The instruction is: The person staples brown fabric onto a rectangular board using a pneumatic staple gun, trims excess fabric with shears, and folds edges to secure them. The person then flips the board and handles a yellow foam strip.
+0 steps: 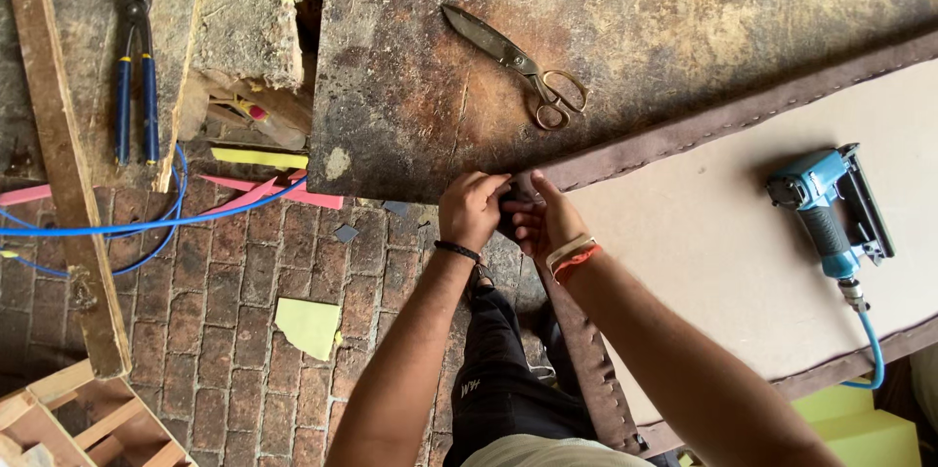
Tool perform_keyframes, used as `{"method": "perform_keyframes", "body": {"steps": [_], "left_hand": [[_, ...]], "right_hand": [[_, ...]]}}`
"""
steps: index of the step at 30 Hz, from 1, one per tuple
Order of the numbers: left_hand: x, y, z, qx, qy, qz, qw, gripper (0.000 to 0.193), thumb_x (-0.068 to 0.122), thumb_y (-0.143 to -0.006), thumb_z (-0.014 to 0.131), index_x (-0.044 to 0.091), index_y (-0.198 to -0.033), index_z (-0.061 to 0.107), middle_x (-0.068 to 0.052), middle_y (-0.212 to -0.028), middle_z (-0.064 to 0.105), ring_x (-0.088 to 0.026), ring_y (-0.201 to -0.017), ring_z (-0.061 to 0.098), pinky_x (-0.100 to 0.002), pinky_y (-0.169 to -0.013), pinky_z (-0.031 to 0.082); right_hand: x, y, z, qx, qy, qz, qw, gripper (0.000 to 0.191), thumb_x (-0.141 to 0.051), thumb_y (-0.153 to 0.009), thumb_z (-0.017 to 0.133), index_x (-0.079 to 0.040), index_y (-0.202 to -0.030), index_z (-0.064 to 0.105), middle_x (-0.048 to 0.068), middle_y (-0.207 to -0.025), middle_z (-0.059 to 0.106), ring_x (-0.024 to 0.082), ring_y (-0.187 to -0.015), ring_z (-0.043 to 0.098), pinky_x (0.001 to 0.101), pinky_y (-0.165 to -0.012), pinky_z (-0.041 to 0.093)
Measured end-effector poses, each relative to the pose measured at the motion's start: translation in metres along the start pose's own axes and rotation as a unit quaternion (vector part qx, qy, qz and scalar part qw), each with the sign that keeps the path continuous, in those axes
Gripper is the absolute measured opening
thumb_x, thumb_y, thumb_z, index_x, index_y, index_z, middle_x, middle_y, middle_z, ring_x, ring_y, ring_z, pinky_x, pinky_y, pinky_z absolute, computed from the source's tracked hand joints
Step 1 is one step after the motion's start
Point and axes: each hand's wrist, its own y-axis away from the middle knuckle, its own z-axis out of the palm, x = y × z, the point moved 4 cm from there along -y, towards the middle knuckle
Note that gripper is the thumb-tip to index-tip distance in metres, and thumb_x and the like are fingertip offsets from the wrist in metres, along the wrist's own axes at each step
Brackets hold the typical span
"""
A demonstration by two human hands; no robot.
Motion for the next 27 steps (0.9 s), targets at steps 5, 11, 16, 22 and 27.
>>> {"method": "perform_keyframes", "body": {"steps": [5,11,16,22,27], "left_hand": [[-0.004,0.005,0.002,0.012,0.007,0.015,1.000,0.032,-0.010,-0.082,0.069,0.010,-0.105,0.079,-0.006,-0.095,0.077,-0.023,-0.088,0.072,-0.035,-0.078,0.060],[-0.047,-0.014,0.037,-0.192,0.552,-0.296,0.755,0.063,0.056,-0.109,0.047,0.008,-0.147,0.061,-0.014,-0.110,0.071,-0.020,-0.103,0.072,-0.034,-0.097,0.057],[-0.027,-0.019,0.089,-0.316,0.675,-0.433,0.507,0.085,0.068,-0.097,0.039,-0.001,-0.145,0.052,-0.017,-0.121,0.072,-0.025,-0.102,0.073,-0.040,-0.092,0.058],[-0.030,-0.001,0.091,-0.366,0.590,-0.423,0.582,0.077,0.062,-0.107,0.058,-0.008,-0.138,0.053,-0.021,-0.102,0.065,-0.030,-0.082,0.066,-0.042,-0.074,0.054],[-0.030,-0.009,0.088,-0.342,0.404,-0.422,0.736,0.068,0.043,-0.088,0.075,0.004,-0.142,0.062,-0.017,-0.117,0.071,-0.025,-0.100,0.066,-0.038,-0.085,0.054]], "right_hand": [[-0.007,-0.010,-0.004,0.062,0.123,-0.156,0.978,0.045,-0.041,-0.100,0.059,-0.005,-0.075,0.067,0.001,-0.052,0.054,0.013,-0.039,0.045,0.0300,-0.035,0.031],[0.006,0.007,-0.019,0.057,0.141,-0.252,0.956,0.043,-0.030,-0.102,0.061,-0.004,-0.068,0.061,0.005,-0.045,0.052,0.013,-0.034,0.043,0.0309,-0.034,0.033],[0.009,0.010,-0.029,0.042,0.128,-0.261,0.956,0.044,-0.030,-0.101,0.061,-0.003,-0.067,0.059,0.007,-0.043,0.050,0.016,-0.032,0.043,0.0317,-0.033,0.032],[0.011,0.017,-0.030,0.028,0.168,-0.263,0.950,0.044,-0.031,-0.102,0.060,-0.002,-0.070,0.060,0.007,-0.046,0.053,0.016,-0.035,0.047,0.0318,-0.034,0.036],[0.008,0.007,-0.028,0.031,0.194,-0.178,0.964,0.044,-0.031,-0.105,0.055,0.001,-0.075,0.060,0.008,-0.049,0.053,0.017,-0.035,0.047,0.0332,-0.034,0.036]]}}
